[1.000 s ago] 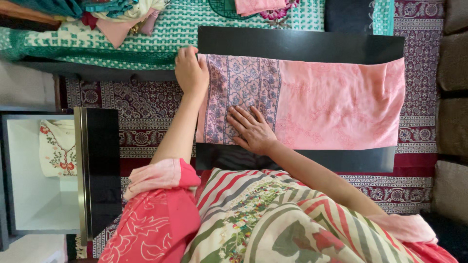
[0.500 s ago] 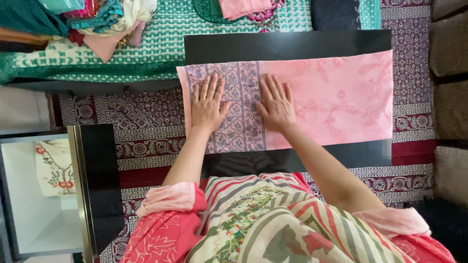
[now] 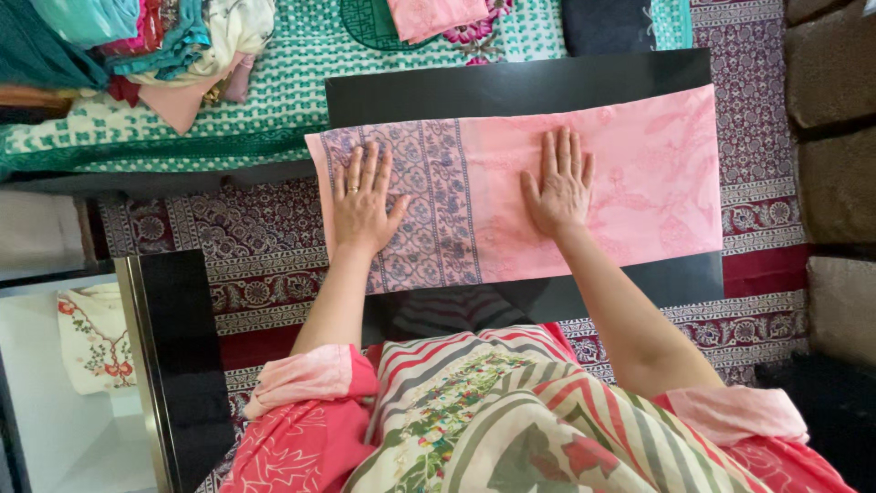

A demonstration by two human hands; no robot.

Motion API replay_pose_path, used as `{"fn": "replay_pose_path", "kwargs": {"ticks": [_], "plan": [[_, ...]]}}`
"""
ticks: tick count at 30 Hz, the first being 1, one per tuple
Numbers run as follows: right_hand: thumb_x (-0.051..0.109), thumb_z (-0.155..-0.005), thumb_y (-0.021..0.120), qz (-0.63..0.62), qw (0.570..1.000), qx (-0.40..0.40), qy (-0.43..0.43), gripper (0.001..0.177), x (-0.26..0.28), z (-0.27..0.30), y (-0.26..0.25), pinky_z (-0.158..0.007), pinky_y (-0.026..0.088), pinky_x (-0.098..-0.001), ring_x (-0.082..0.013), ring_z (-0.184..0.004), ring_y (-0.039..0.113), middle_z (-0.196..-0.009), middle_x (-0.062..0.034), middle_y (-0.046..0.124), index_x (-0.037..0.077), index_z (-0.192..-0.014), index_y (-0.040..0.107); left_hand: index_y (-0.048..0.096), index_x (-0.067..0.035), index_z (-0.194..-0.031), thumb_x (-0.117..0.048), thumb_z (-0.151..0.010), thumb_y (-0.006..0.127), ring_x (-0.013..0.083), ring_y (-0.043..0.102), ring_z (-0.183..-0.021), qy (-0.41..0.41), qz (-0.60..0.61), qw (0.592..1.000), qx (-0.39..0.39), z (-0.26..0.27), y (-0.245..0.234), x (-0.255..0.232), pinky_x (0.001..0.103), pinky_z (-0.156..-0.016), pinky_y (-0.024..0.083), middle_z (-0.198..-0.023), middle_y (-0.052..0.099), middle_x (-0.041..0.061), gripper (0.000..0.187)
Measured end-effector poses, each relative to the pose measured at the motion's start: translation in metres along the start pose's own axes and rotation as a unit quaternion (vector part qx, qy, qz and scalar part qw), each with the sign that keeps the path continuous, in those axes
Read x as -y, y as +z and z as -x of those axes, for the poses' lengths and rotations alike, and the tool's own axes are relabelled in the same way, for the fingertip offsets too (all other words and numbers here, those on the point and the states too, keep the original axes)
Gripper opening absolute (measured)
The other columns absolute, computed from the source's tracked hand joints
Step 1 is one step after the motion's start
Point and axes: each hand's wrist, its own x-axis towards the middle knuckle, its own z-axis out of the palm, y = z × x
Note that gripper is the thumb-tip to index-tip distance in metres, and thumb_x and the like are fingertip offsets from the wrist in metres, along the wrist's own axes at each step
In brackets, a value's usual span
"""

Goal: The person folds a white embroidered top, a pink scarf, and a pair of pink pants on a table before placing each item into a dresser drawer.

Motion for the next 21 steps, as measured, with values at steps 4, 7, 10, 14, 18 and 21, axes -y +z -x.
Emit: {"fn": "replay_pose_path", "kwargs": {"ticks": [4,7,10,14,18,21], "plan": [[0.050,-0.102,0.045,-0.005,1.000,-0.003,0.000,0.078,0.022,0.003,0.013,-0.128,0.001,-0.0532,-0.0286,-0.161,0.008,-0.174,-0.0127,0.015,0.009,-0.165,0.024,0.019,-0.022,-0.166,-0.066,-0.100,0.045,0.0257,0.013,-0.159,-0.009,0.001,0.999,0.030,0.000,-0.009,0.029,0.052,-0.129,0.009,-0.173,0.016,0.005,0.083],[0.050,-0.103,0.047,-0.012,1.000,0.003,-0.009,0.080,0.028,0.004,0.019,-0.127,0.000,-0.0535,-0.0289,-0.161,0.007,-0.174,-0.0134,0.013,0.008,-0.166,0.021,0.016,-0.021,-0.167,-0.064,-0.100,0.042,0.0264,0.008,-0.160,0.002,0.001,0.999,0.041,0.001,-0.017,0.044,0.053,-0.128,0.007,-0.174,0.010,0.007,0.084],[0.051,-0.102,0.050,-0.017,1.000,-0.004,-0.017,0.084,0.018,0.002,0.021,-0.127,-0.002,-0.0545,-0.0282,-0.161,0.006,-0.174,-0.0132,0.012,0.008,-0.166,0.018,0.012,-0.018,-0.167,-0.063,-0.100,0.038,0.0250,0.002,-0.160,0.007,-0.045,0.999,0.011,-0.003,-0.015,0.034,0.056,-0.127,0.003,-0.174,0.005,0.007,0.085],[0.052,-0.100,0.054,-0.004,0.999,-0.031,-0.026,0.088,-0.014,0.016,0.010,-0.128,-0.003,-0.0562,-0.0287,-0.163,0.005,-0.176,-0.0120,0.010,0.009,-0.168,0.018,0.011,-0.016,-0.168,-0.064,-0.106,0.037,0.0263,0.000,-0.161,0.086,0.010,0.996,-0.008,-0.020,0.012,-0.042,0.056,-0.129,0.002,-0.176,0.004,0.008,0.083],[0.054,-0.098,0.054,-0.008,0.999,-0.010,-0.033,0.091,-0.029,0.036,-0.007,-0.127,-0.003,-0.0555,-0.0298,-0.161,0.006,-0.174,-0.0134,0.010,0.006,-0.167,0.017,0.015,-0.018,-0.168,-0.066,-0.096,0.046,0.0290,0.005,-0.162,0.138,0.027,0.990,0.029,-0.016,0.017,-0.105,0.060,-0.128,0.004,-0.176,0.008,0.007,0.092],[0.054,-0.098,0.051,-0.010,0.999,0.015,-0.034,0.089,-0.019,0.038,-0.013,-0.129,0.000,-0.0520,-0.0282,-0.162,0.007,-0.175,-0.0115,0.013,0.007,-0.167,0.018,0.021,-0.022,-0.164,-0.071,-0.088,0.052,0.0314,0.007,-0.157,0.118,-0.015,0.991,0.059,-0.019,0.005,-0.100,0.069,-0.120,0.003,-0.172,0.011,0.005,0.095]]}}
